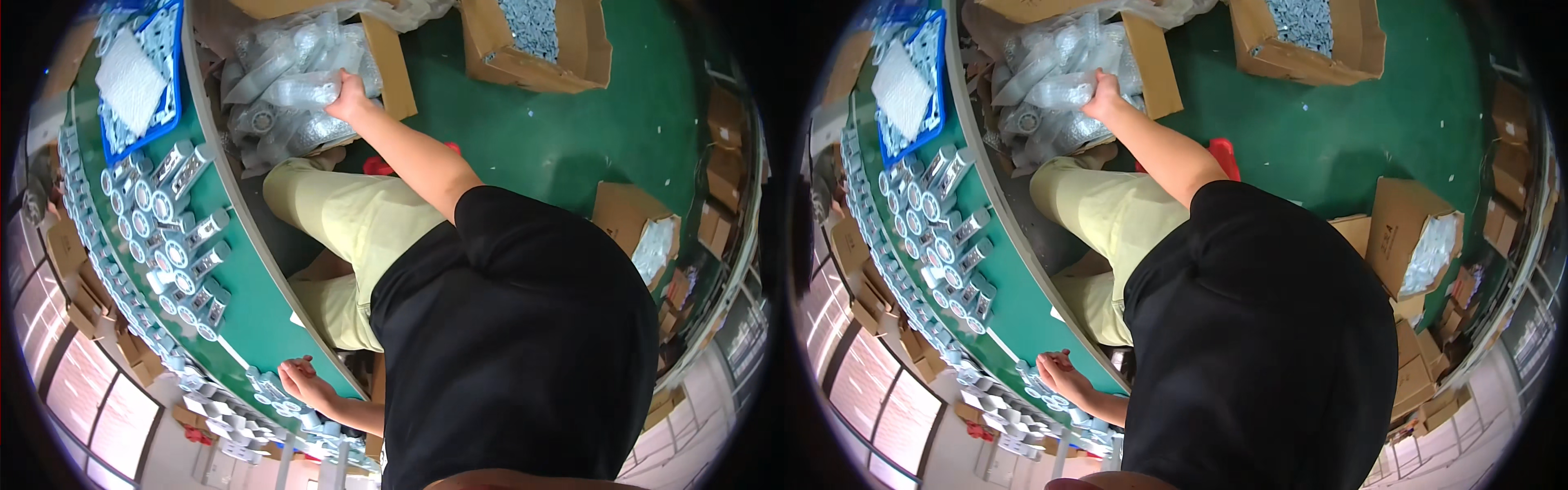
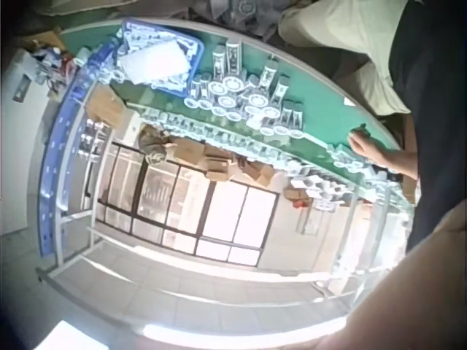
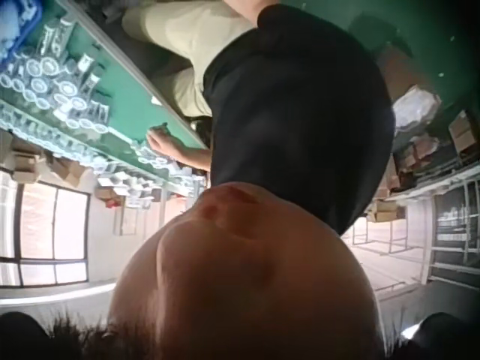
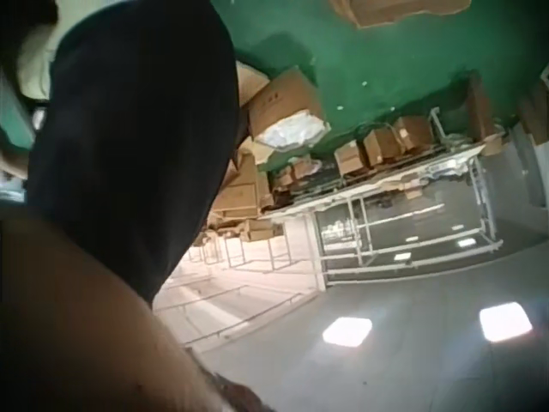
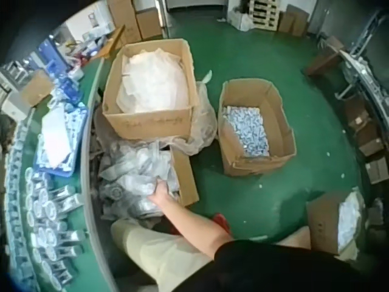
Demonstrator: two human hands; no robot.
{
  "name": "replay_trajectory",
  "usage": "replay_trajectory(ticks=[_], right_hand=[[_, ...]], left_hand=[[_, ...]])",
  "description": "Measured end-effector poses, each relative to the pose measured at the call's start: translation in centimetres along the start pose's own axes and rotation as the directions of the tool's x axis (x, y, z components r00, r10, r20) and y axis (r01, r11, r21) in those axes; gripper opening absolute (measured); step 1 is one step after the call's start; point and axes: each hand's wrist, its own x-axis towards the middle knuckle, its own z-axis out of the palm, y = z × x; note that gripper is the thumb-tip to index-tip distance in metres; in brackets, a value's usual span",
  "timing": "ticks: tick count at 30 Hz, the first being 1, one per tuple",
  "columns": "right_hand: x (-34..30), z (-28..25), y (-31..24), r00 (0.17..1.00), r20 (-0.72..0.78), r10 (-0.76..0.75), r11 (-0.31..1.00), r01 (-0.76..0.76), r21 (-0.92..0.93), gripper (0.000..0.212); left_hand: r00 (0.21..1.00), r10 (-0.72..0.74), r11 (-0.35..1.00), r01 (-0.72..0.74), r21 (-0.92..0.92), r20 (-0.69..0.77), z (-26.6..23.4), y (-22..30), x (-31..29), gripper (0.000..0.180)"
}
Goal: Wrap electronic components in bubble wrap and place them into plastic bags.
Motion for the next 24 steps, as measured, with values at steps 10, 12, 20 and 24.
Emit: replay_trajectory(ticks=[10,12,20,24], right_hand=[[0.5,4.7,12.2,0.971,0.231,0.059,0.788,0.097,-0.607,0.036],[2.1,3.2,15.8,0.942,0.328,0.076,0.616,0.214,-0.758,0.036],[11.3,1.1,21.5,0.934,0.352,-0.065,0.299,0.354,-0.886,0.036],[10.6,0.4,23.4,0.886,0.462,-0.027,-0.058,0.460,-0.886,0.031]], left_hand=[[0.999,-0.044,0.993,0.040,0.108,0.032,1.8,1.9,0.4,0.030],[0.998,-0.055,0.991,0.052,0.124,0.017,1.8,1.9,0.0,0.030],[0.990,-0.116,0.983,0.126,0.131,-0.081,2.1,1.1,-1.2,0.030],[0.973,-0.195,0.970,0.210,0.122,-0.123,1.2,-0.4,-1.5,0.031]])
